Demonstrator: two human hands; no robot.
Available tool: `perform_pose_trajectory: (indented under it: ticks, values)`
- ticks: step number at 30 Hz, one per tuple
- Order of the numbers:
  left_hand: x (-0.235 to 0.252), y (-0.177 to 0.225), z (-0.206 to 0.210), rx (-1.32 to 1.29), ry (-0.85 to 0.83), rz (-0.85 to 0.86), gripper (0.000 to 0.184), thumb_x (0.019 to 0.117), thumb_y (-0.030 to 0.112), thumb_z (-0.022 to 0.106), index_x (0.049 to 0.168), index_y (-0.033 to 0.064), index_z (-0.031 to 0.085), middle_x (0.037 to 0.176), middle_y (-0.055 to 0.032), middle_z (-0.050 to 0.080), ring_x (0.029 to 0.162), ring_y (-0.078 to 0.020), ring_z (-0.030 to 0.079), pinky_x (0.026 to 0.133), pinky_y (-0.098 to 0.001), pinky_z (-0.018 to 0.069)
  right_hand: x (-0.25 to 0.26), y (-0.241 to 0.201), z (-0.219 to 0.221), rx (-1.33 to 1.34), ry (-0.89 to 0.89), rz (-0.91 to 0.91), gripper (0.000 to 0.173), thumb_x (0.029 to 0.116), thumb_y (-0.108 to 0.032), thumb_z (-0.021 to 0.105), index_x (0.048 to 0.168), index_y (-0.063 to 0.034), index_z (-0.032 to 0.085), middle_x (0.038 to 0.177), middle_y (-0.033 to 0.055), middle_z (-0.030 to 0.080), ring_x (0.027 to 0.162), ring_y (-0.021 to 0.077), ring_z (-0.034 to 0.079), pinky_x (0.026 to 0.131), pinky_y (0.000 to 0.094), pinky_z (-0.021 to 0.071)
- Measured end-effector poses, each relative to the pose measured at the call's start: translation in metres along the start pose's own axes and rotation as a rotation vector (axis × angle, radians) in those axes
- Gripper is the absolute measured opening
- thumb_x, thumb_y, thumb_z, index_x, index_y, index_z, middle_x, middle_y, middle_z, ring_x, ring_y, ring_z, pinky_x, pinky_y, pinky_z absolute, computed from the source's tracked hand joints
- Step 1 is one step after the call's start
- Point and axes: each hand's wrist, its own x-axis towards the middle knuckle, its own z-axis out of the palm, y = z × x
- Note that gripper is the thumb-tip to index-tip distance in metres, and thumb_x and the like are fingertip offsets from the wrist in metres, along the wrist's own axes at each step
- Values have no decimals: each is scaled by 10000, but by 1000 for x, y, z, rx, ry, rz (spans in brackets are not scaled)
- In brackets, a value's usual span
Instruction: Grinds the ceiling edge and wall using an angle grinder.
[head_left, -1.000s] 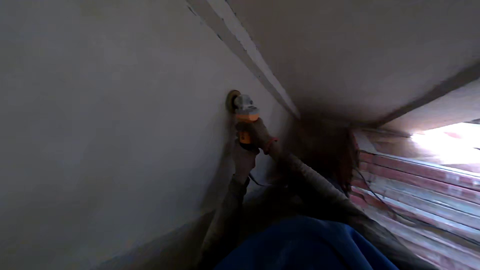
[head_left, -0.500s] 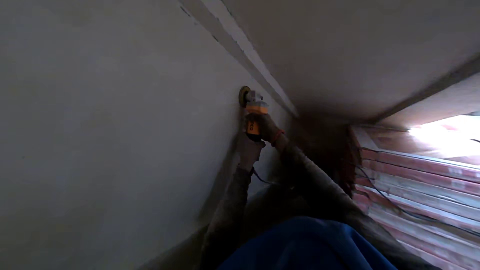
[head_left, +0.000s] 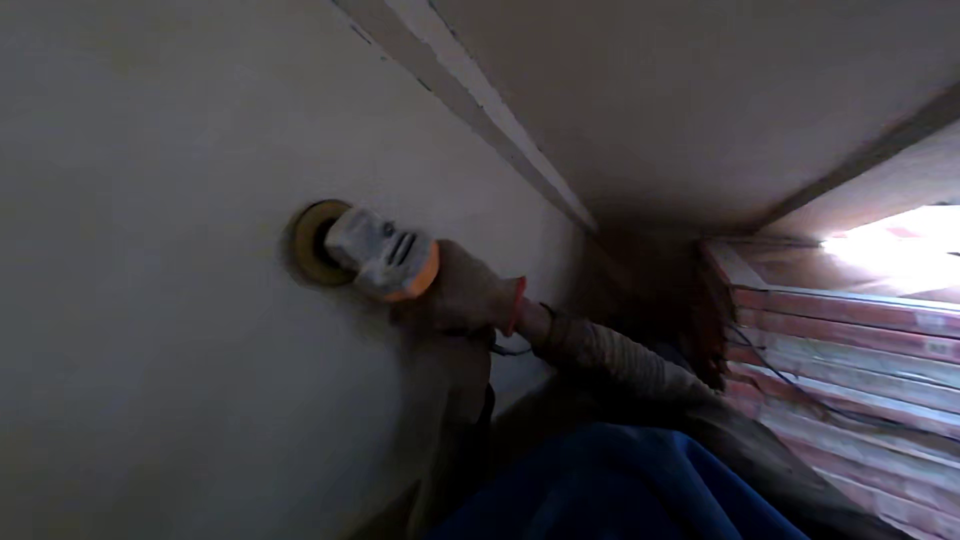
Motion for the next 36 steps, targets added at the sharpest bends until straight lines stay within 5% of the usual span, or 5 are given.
perform_pose_trajectory:
  ticks: [2, 14, 24, 29, 36]
  values:
    - [17, -75, 32, -74, 299, 416, 244, 919, 130, 697, 1084, -49, 684, 942, -102, 695, 835, -105, 656, 717, -222, 540, -4, -8, 3, -10, 13, 44, 376, 815, -364, 825, 1052, -110, 683, 911, 20, 691, 848, 111, 666, 740, 355, 567]
    - [118, -34, 98, -138, -186, -102, 677, 713, 203, 882, 1279, 10, 566, 1017, -152, 693, 864, -253, 702, 765, -459, 607, -8, 144, -36, 597, 420, 543, 407, 907, -328, 721, 1208, -64, 648, 985, 118, 701, 810, 225, 690, 705, 418, 597]
    - [3, -41, 30, -178, 17, -156, 341, 1002, 82, 634, 1270, -122, 584, 1206, -264, 634, 1091, -275, 609, 959, -367, 501, -28, 13, 25, -235, 47, 140, 349, 952, -316, 702, 1136, -20, 692, 1010, 131, 695, 948, 226, 661, 866, 433, 533]
    - [68, -35, 30, -218, -45, -115, 720, 756, 253, 886, 1364, 90, 534, 1011, -118, 693, 718, -196, 695, 595, -384, 610, -11, 71, 9, 385, 397, 425, 404, 904, -358, 749, 1185, -86, 646, 930, 75, 692, 766, 176, 667, 665, 380, 579]
    - [45, -52, 69, -552, 302, 15, 564, 754, 13, 832, 1237, -66, 552, 973, -149, 668, 850, -164, 673, 760, -334, 595, -25, 20, 22, 33, 193, 222, 428, 812, -291, 851, 1124, -67, 662, 940, 62, 714, 861, 160, 703, 793, 388, 603]
